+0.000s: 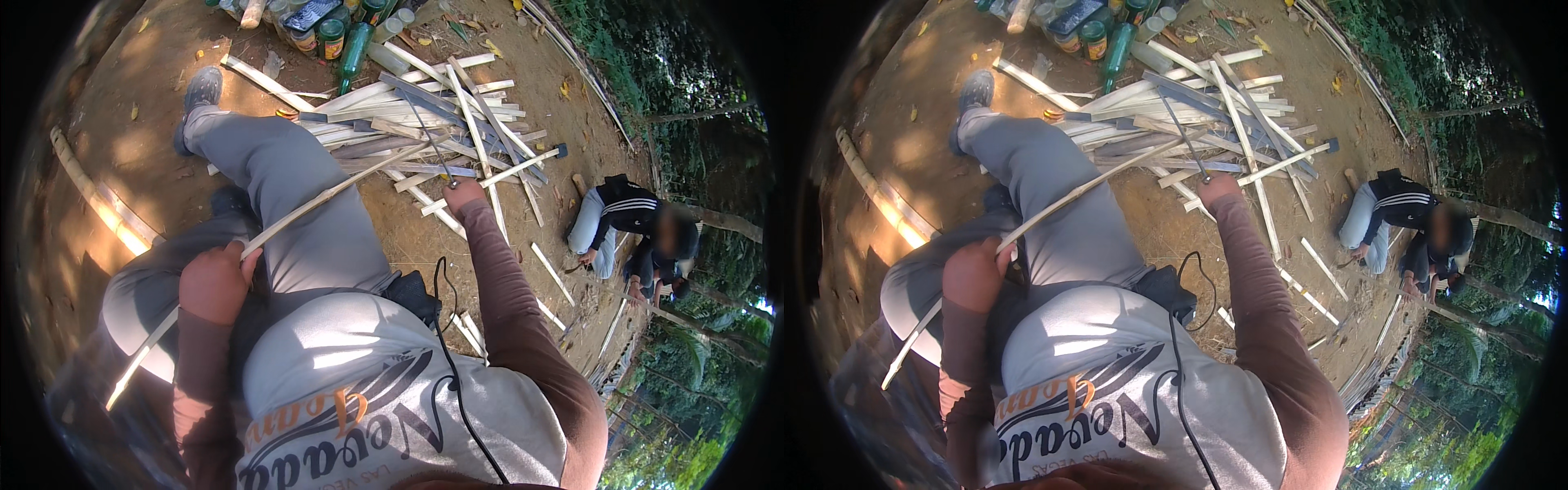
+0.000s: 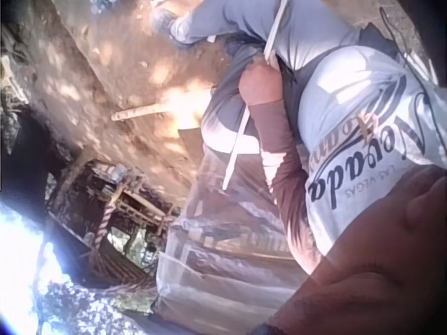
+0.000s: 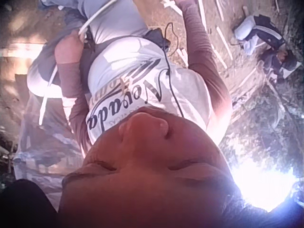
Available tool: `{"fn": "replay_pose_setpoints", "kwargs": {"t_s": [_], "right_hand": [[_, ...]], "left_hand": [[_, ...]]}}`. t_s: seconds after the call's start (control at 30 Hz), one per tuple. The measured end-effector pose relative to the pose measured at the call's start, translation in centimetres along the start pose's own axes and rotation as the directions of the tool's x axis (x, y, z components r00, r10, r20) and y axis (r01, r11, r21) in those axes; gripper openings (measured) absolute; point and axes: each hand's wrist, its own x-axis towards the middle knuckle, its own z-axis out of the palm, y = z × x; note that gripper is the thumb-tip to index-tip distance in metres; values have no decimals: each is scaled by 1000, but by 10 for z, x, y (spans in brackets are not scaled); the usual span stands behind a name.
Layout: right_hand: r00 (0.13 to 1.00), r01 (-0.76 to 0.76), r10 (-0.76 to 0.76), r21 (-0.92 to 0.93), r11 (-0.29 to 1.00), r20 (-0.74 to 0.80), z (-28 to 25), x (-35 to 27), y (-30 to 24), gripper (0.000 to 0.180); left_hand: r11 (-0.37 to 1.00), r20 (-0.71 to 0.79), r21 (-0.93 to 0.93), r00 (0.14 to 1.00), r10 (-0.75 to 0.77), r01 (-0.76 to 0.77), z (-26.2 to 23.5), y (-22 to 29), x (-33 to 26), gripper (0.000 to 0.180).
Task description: The person shaves strips of bamboo with a knife while sitting on the ground, handling pieces one at a time and placing them onto a pile.
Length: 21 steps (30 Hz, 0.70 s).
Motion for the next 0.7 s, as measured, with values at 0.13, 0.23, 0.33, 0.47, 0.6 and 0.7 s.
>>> {"fn": "replay_pose_setpoints", "kwargs": {"t_s": [0.13, 0.23, 0.33, 0.47, 0.6, 0.7], "right_hand": [[990, 135, -133, 31, 990, -46, -1, -22, -52, 37], [961, 270, -269, -1, 963, 66, -5, -65, -99, 35], [994, 85, -82, 38, 996, -73, 17, -8, -25, 34], [995, -84, 88, 84, 993, -48, 7, 32, 13, 41], [988, 151, -150, 71, 986, -25, 7, -30, -71, 32], [969, 233, -232, 4, 972, -83, 18, -28, -61, 32]], "left_hand": [[999, 30, 33, 999, -29, 28, 4, -2, 0, 37], [1000, 15, 10, 1000, -8, 8, 2, -4, 0, 37], [1000, 3, 26, 1000, 16, -16, 2, -7, 0, 38], [1000, 3, 18, 1000, 2, -2, 1, -3, 1, 38], [1000, 20, 25, 1000, -13, 13, -1, -4, -3, 38], [999, 7, 32, 1000, -22, 22, 0, -7, -4, 38]]}}
